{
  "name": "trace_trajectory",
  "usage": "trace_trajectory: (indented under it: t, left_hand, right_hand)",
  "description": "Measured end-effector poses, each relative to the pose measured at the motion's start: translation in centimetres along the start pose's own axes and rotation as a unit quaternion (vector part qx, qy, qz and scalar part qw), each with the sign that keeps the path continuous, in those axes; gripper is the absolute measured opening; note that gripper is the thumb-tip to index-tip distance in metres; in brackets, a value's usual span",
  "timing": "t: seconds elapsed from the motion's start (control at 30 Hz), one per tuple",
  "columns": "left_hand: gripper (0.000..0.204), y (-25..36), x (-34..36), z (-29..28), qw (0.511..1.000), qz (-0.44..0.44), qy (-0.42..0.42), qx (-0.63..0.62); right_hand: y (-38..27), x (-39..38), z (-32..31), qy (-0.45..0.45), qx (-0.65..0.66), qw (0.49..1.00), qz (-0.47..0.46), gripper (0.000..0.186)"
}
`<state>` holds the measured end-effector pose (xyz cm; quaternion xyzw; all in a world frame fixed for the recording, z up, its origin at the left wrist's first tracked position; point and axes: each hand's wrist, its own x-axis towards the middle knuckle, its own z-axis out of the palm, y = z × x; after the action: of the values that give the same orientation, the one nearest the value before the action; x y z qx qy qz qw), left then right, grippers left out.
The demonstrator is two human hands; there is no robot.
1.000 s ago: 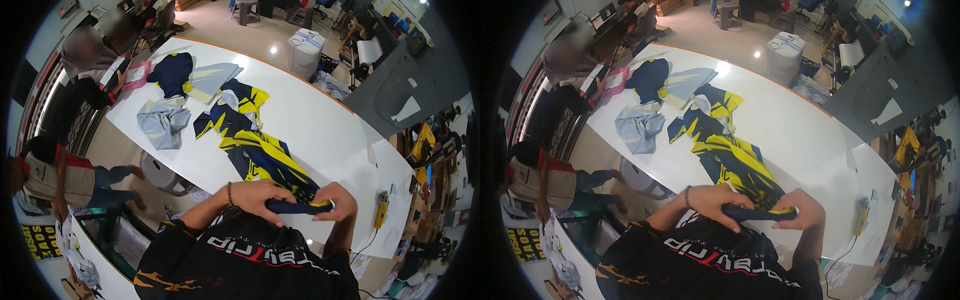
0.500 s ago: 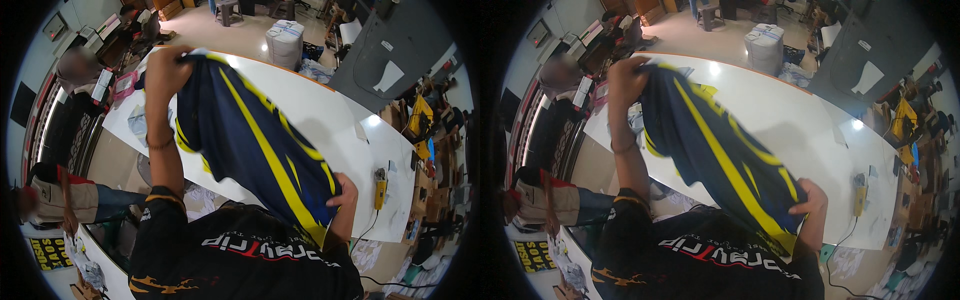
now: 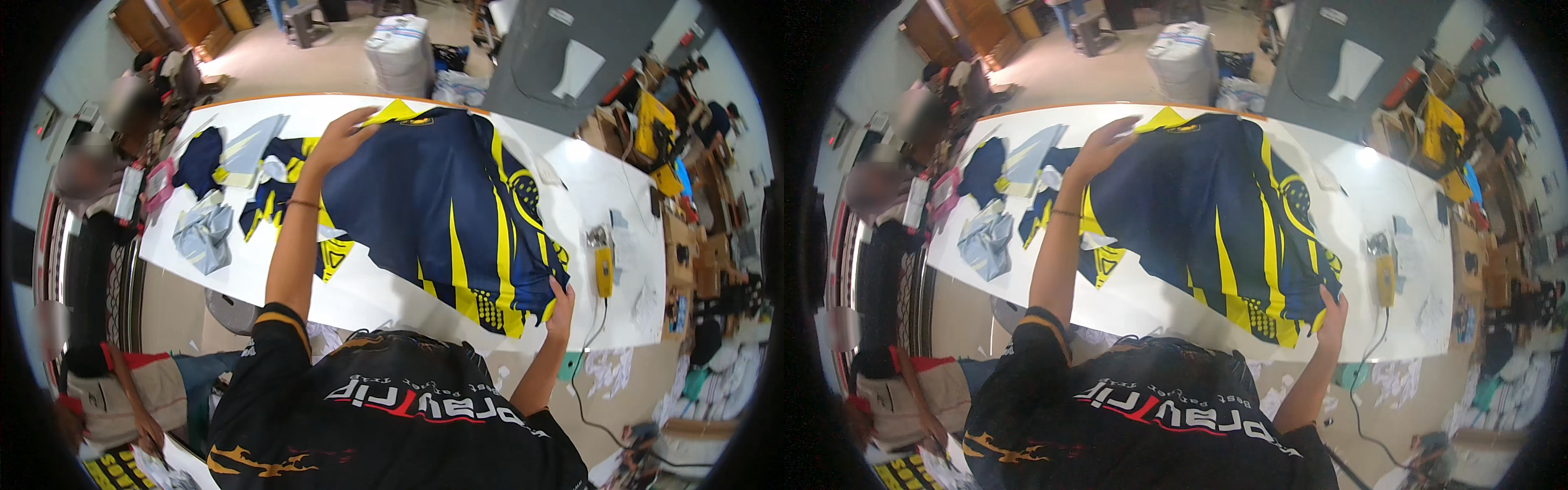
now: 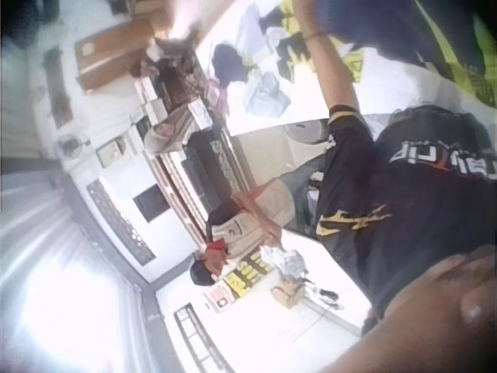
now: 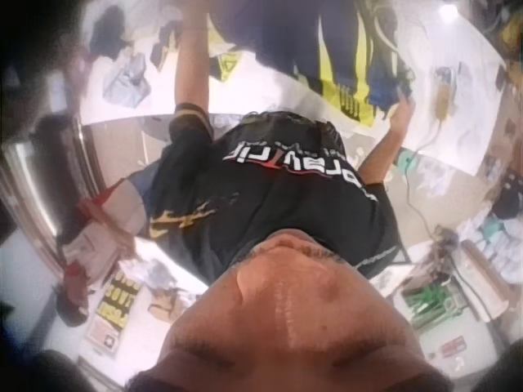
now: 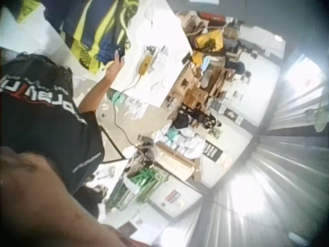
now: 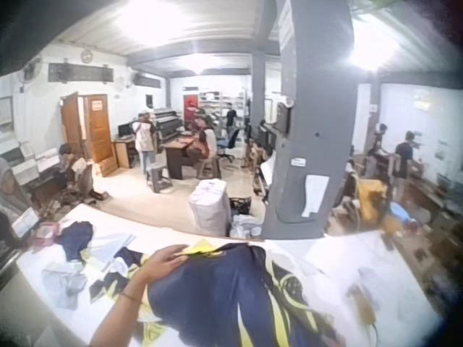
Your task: The person marks a pattern on a large sheet of fabric using a pen and template, then uses a yellow electric fabric cutter to cut along the marked lines. The person repeatedly lifts and repositions the fabric and template to align and cut multiple sections.
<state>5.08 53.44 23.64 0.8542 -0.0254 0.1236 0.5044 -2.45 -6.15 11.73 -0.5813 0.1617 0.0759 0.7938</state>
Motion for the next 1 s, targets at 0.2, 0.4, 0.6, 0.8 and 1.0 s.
trace_trajectory:
  t: [0.2,0.4,0.6,0.8,1.0]
  left_hand:
    - [0.061,-18.8,-12.9,4.4,0.966,-0.013,-0.001,0.256]
    - [0.059,-21.6,-19.8,4.8,0.889,-0.152,-0.025,0.430]
    - [0.057,-19.1,-15.4,11.8,0.964,-0.031,-0.002,0.263]
    - [0.035,-9.6,-11.8,24.8,0.982,0.072,-0.107,0.141]
    - [0.031,-2.8,-16.0,30.3,0.962,0.112,-0.227,0.102]
  right_hand:
    - [3.6,2.2,-6.1,0.043,-0.163,0.984,-0.062,0.039]
    - [6.1,0.2,-7.1,0.306,-0.631,0.676,-0.226,0.047]
    - [11.9,-5.6,2.4,-0.028,-0.572,0.817,-0.063,0.044]
    - [17.9,-7.0,6.8,-0.063,-0.591,0.792,-0.136,0.027]
    - [15.1,-5.6,10.5,-0.360,-0.433,0.823,-0.070,0.025]
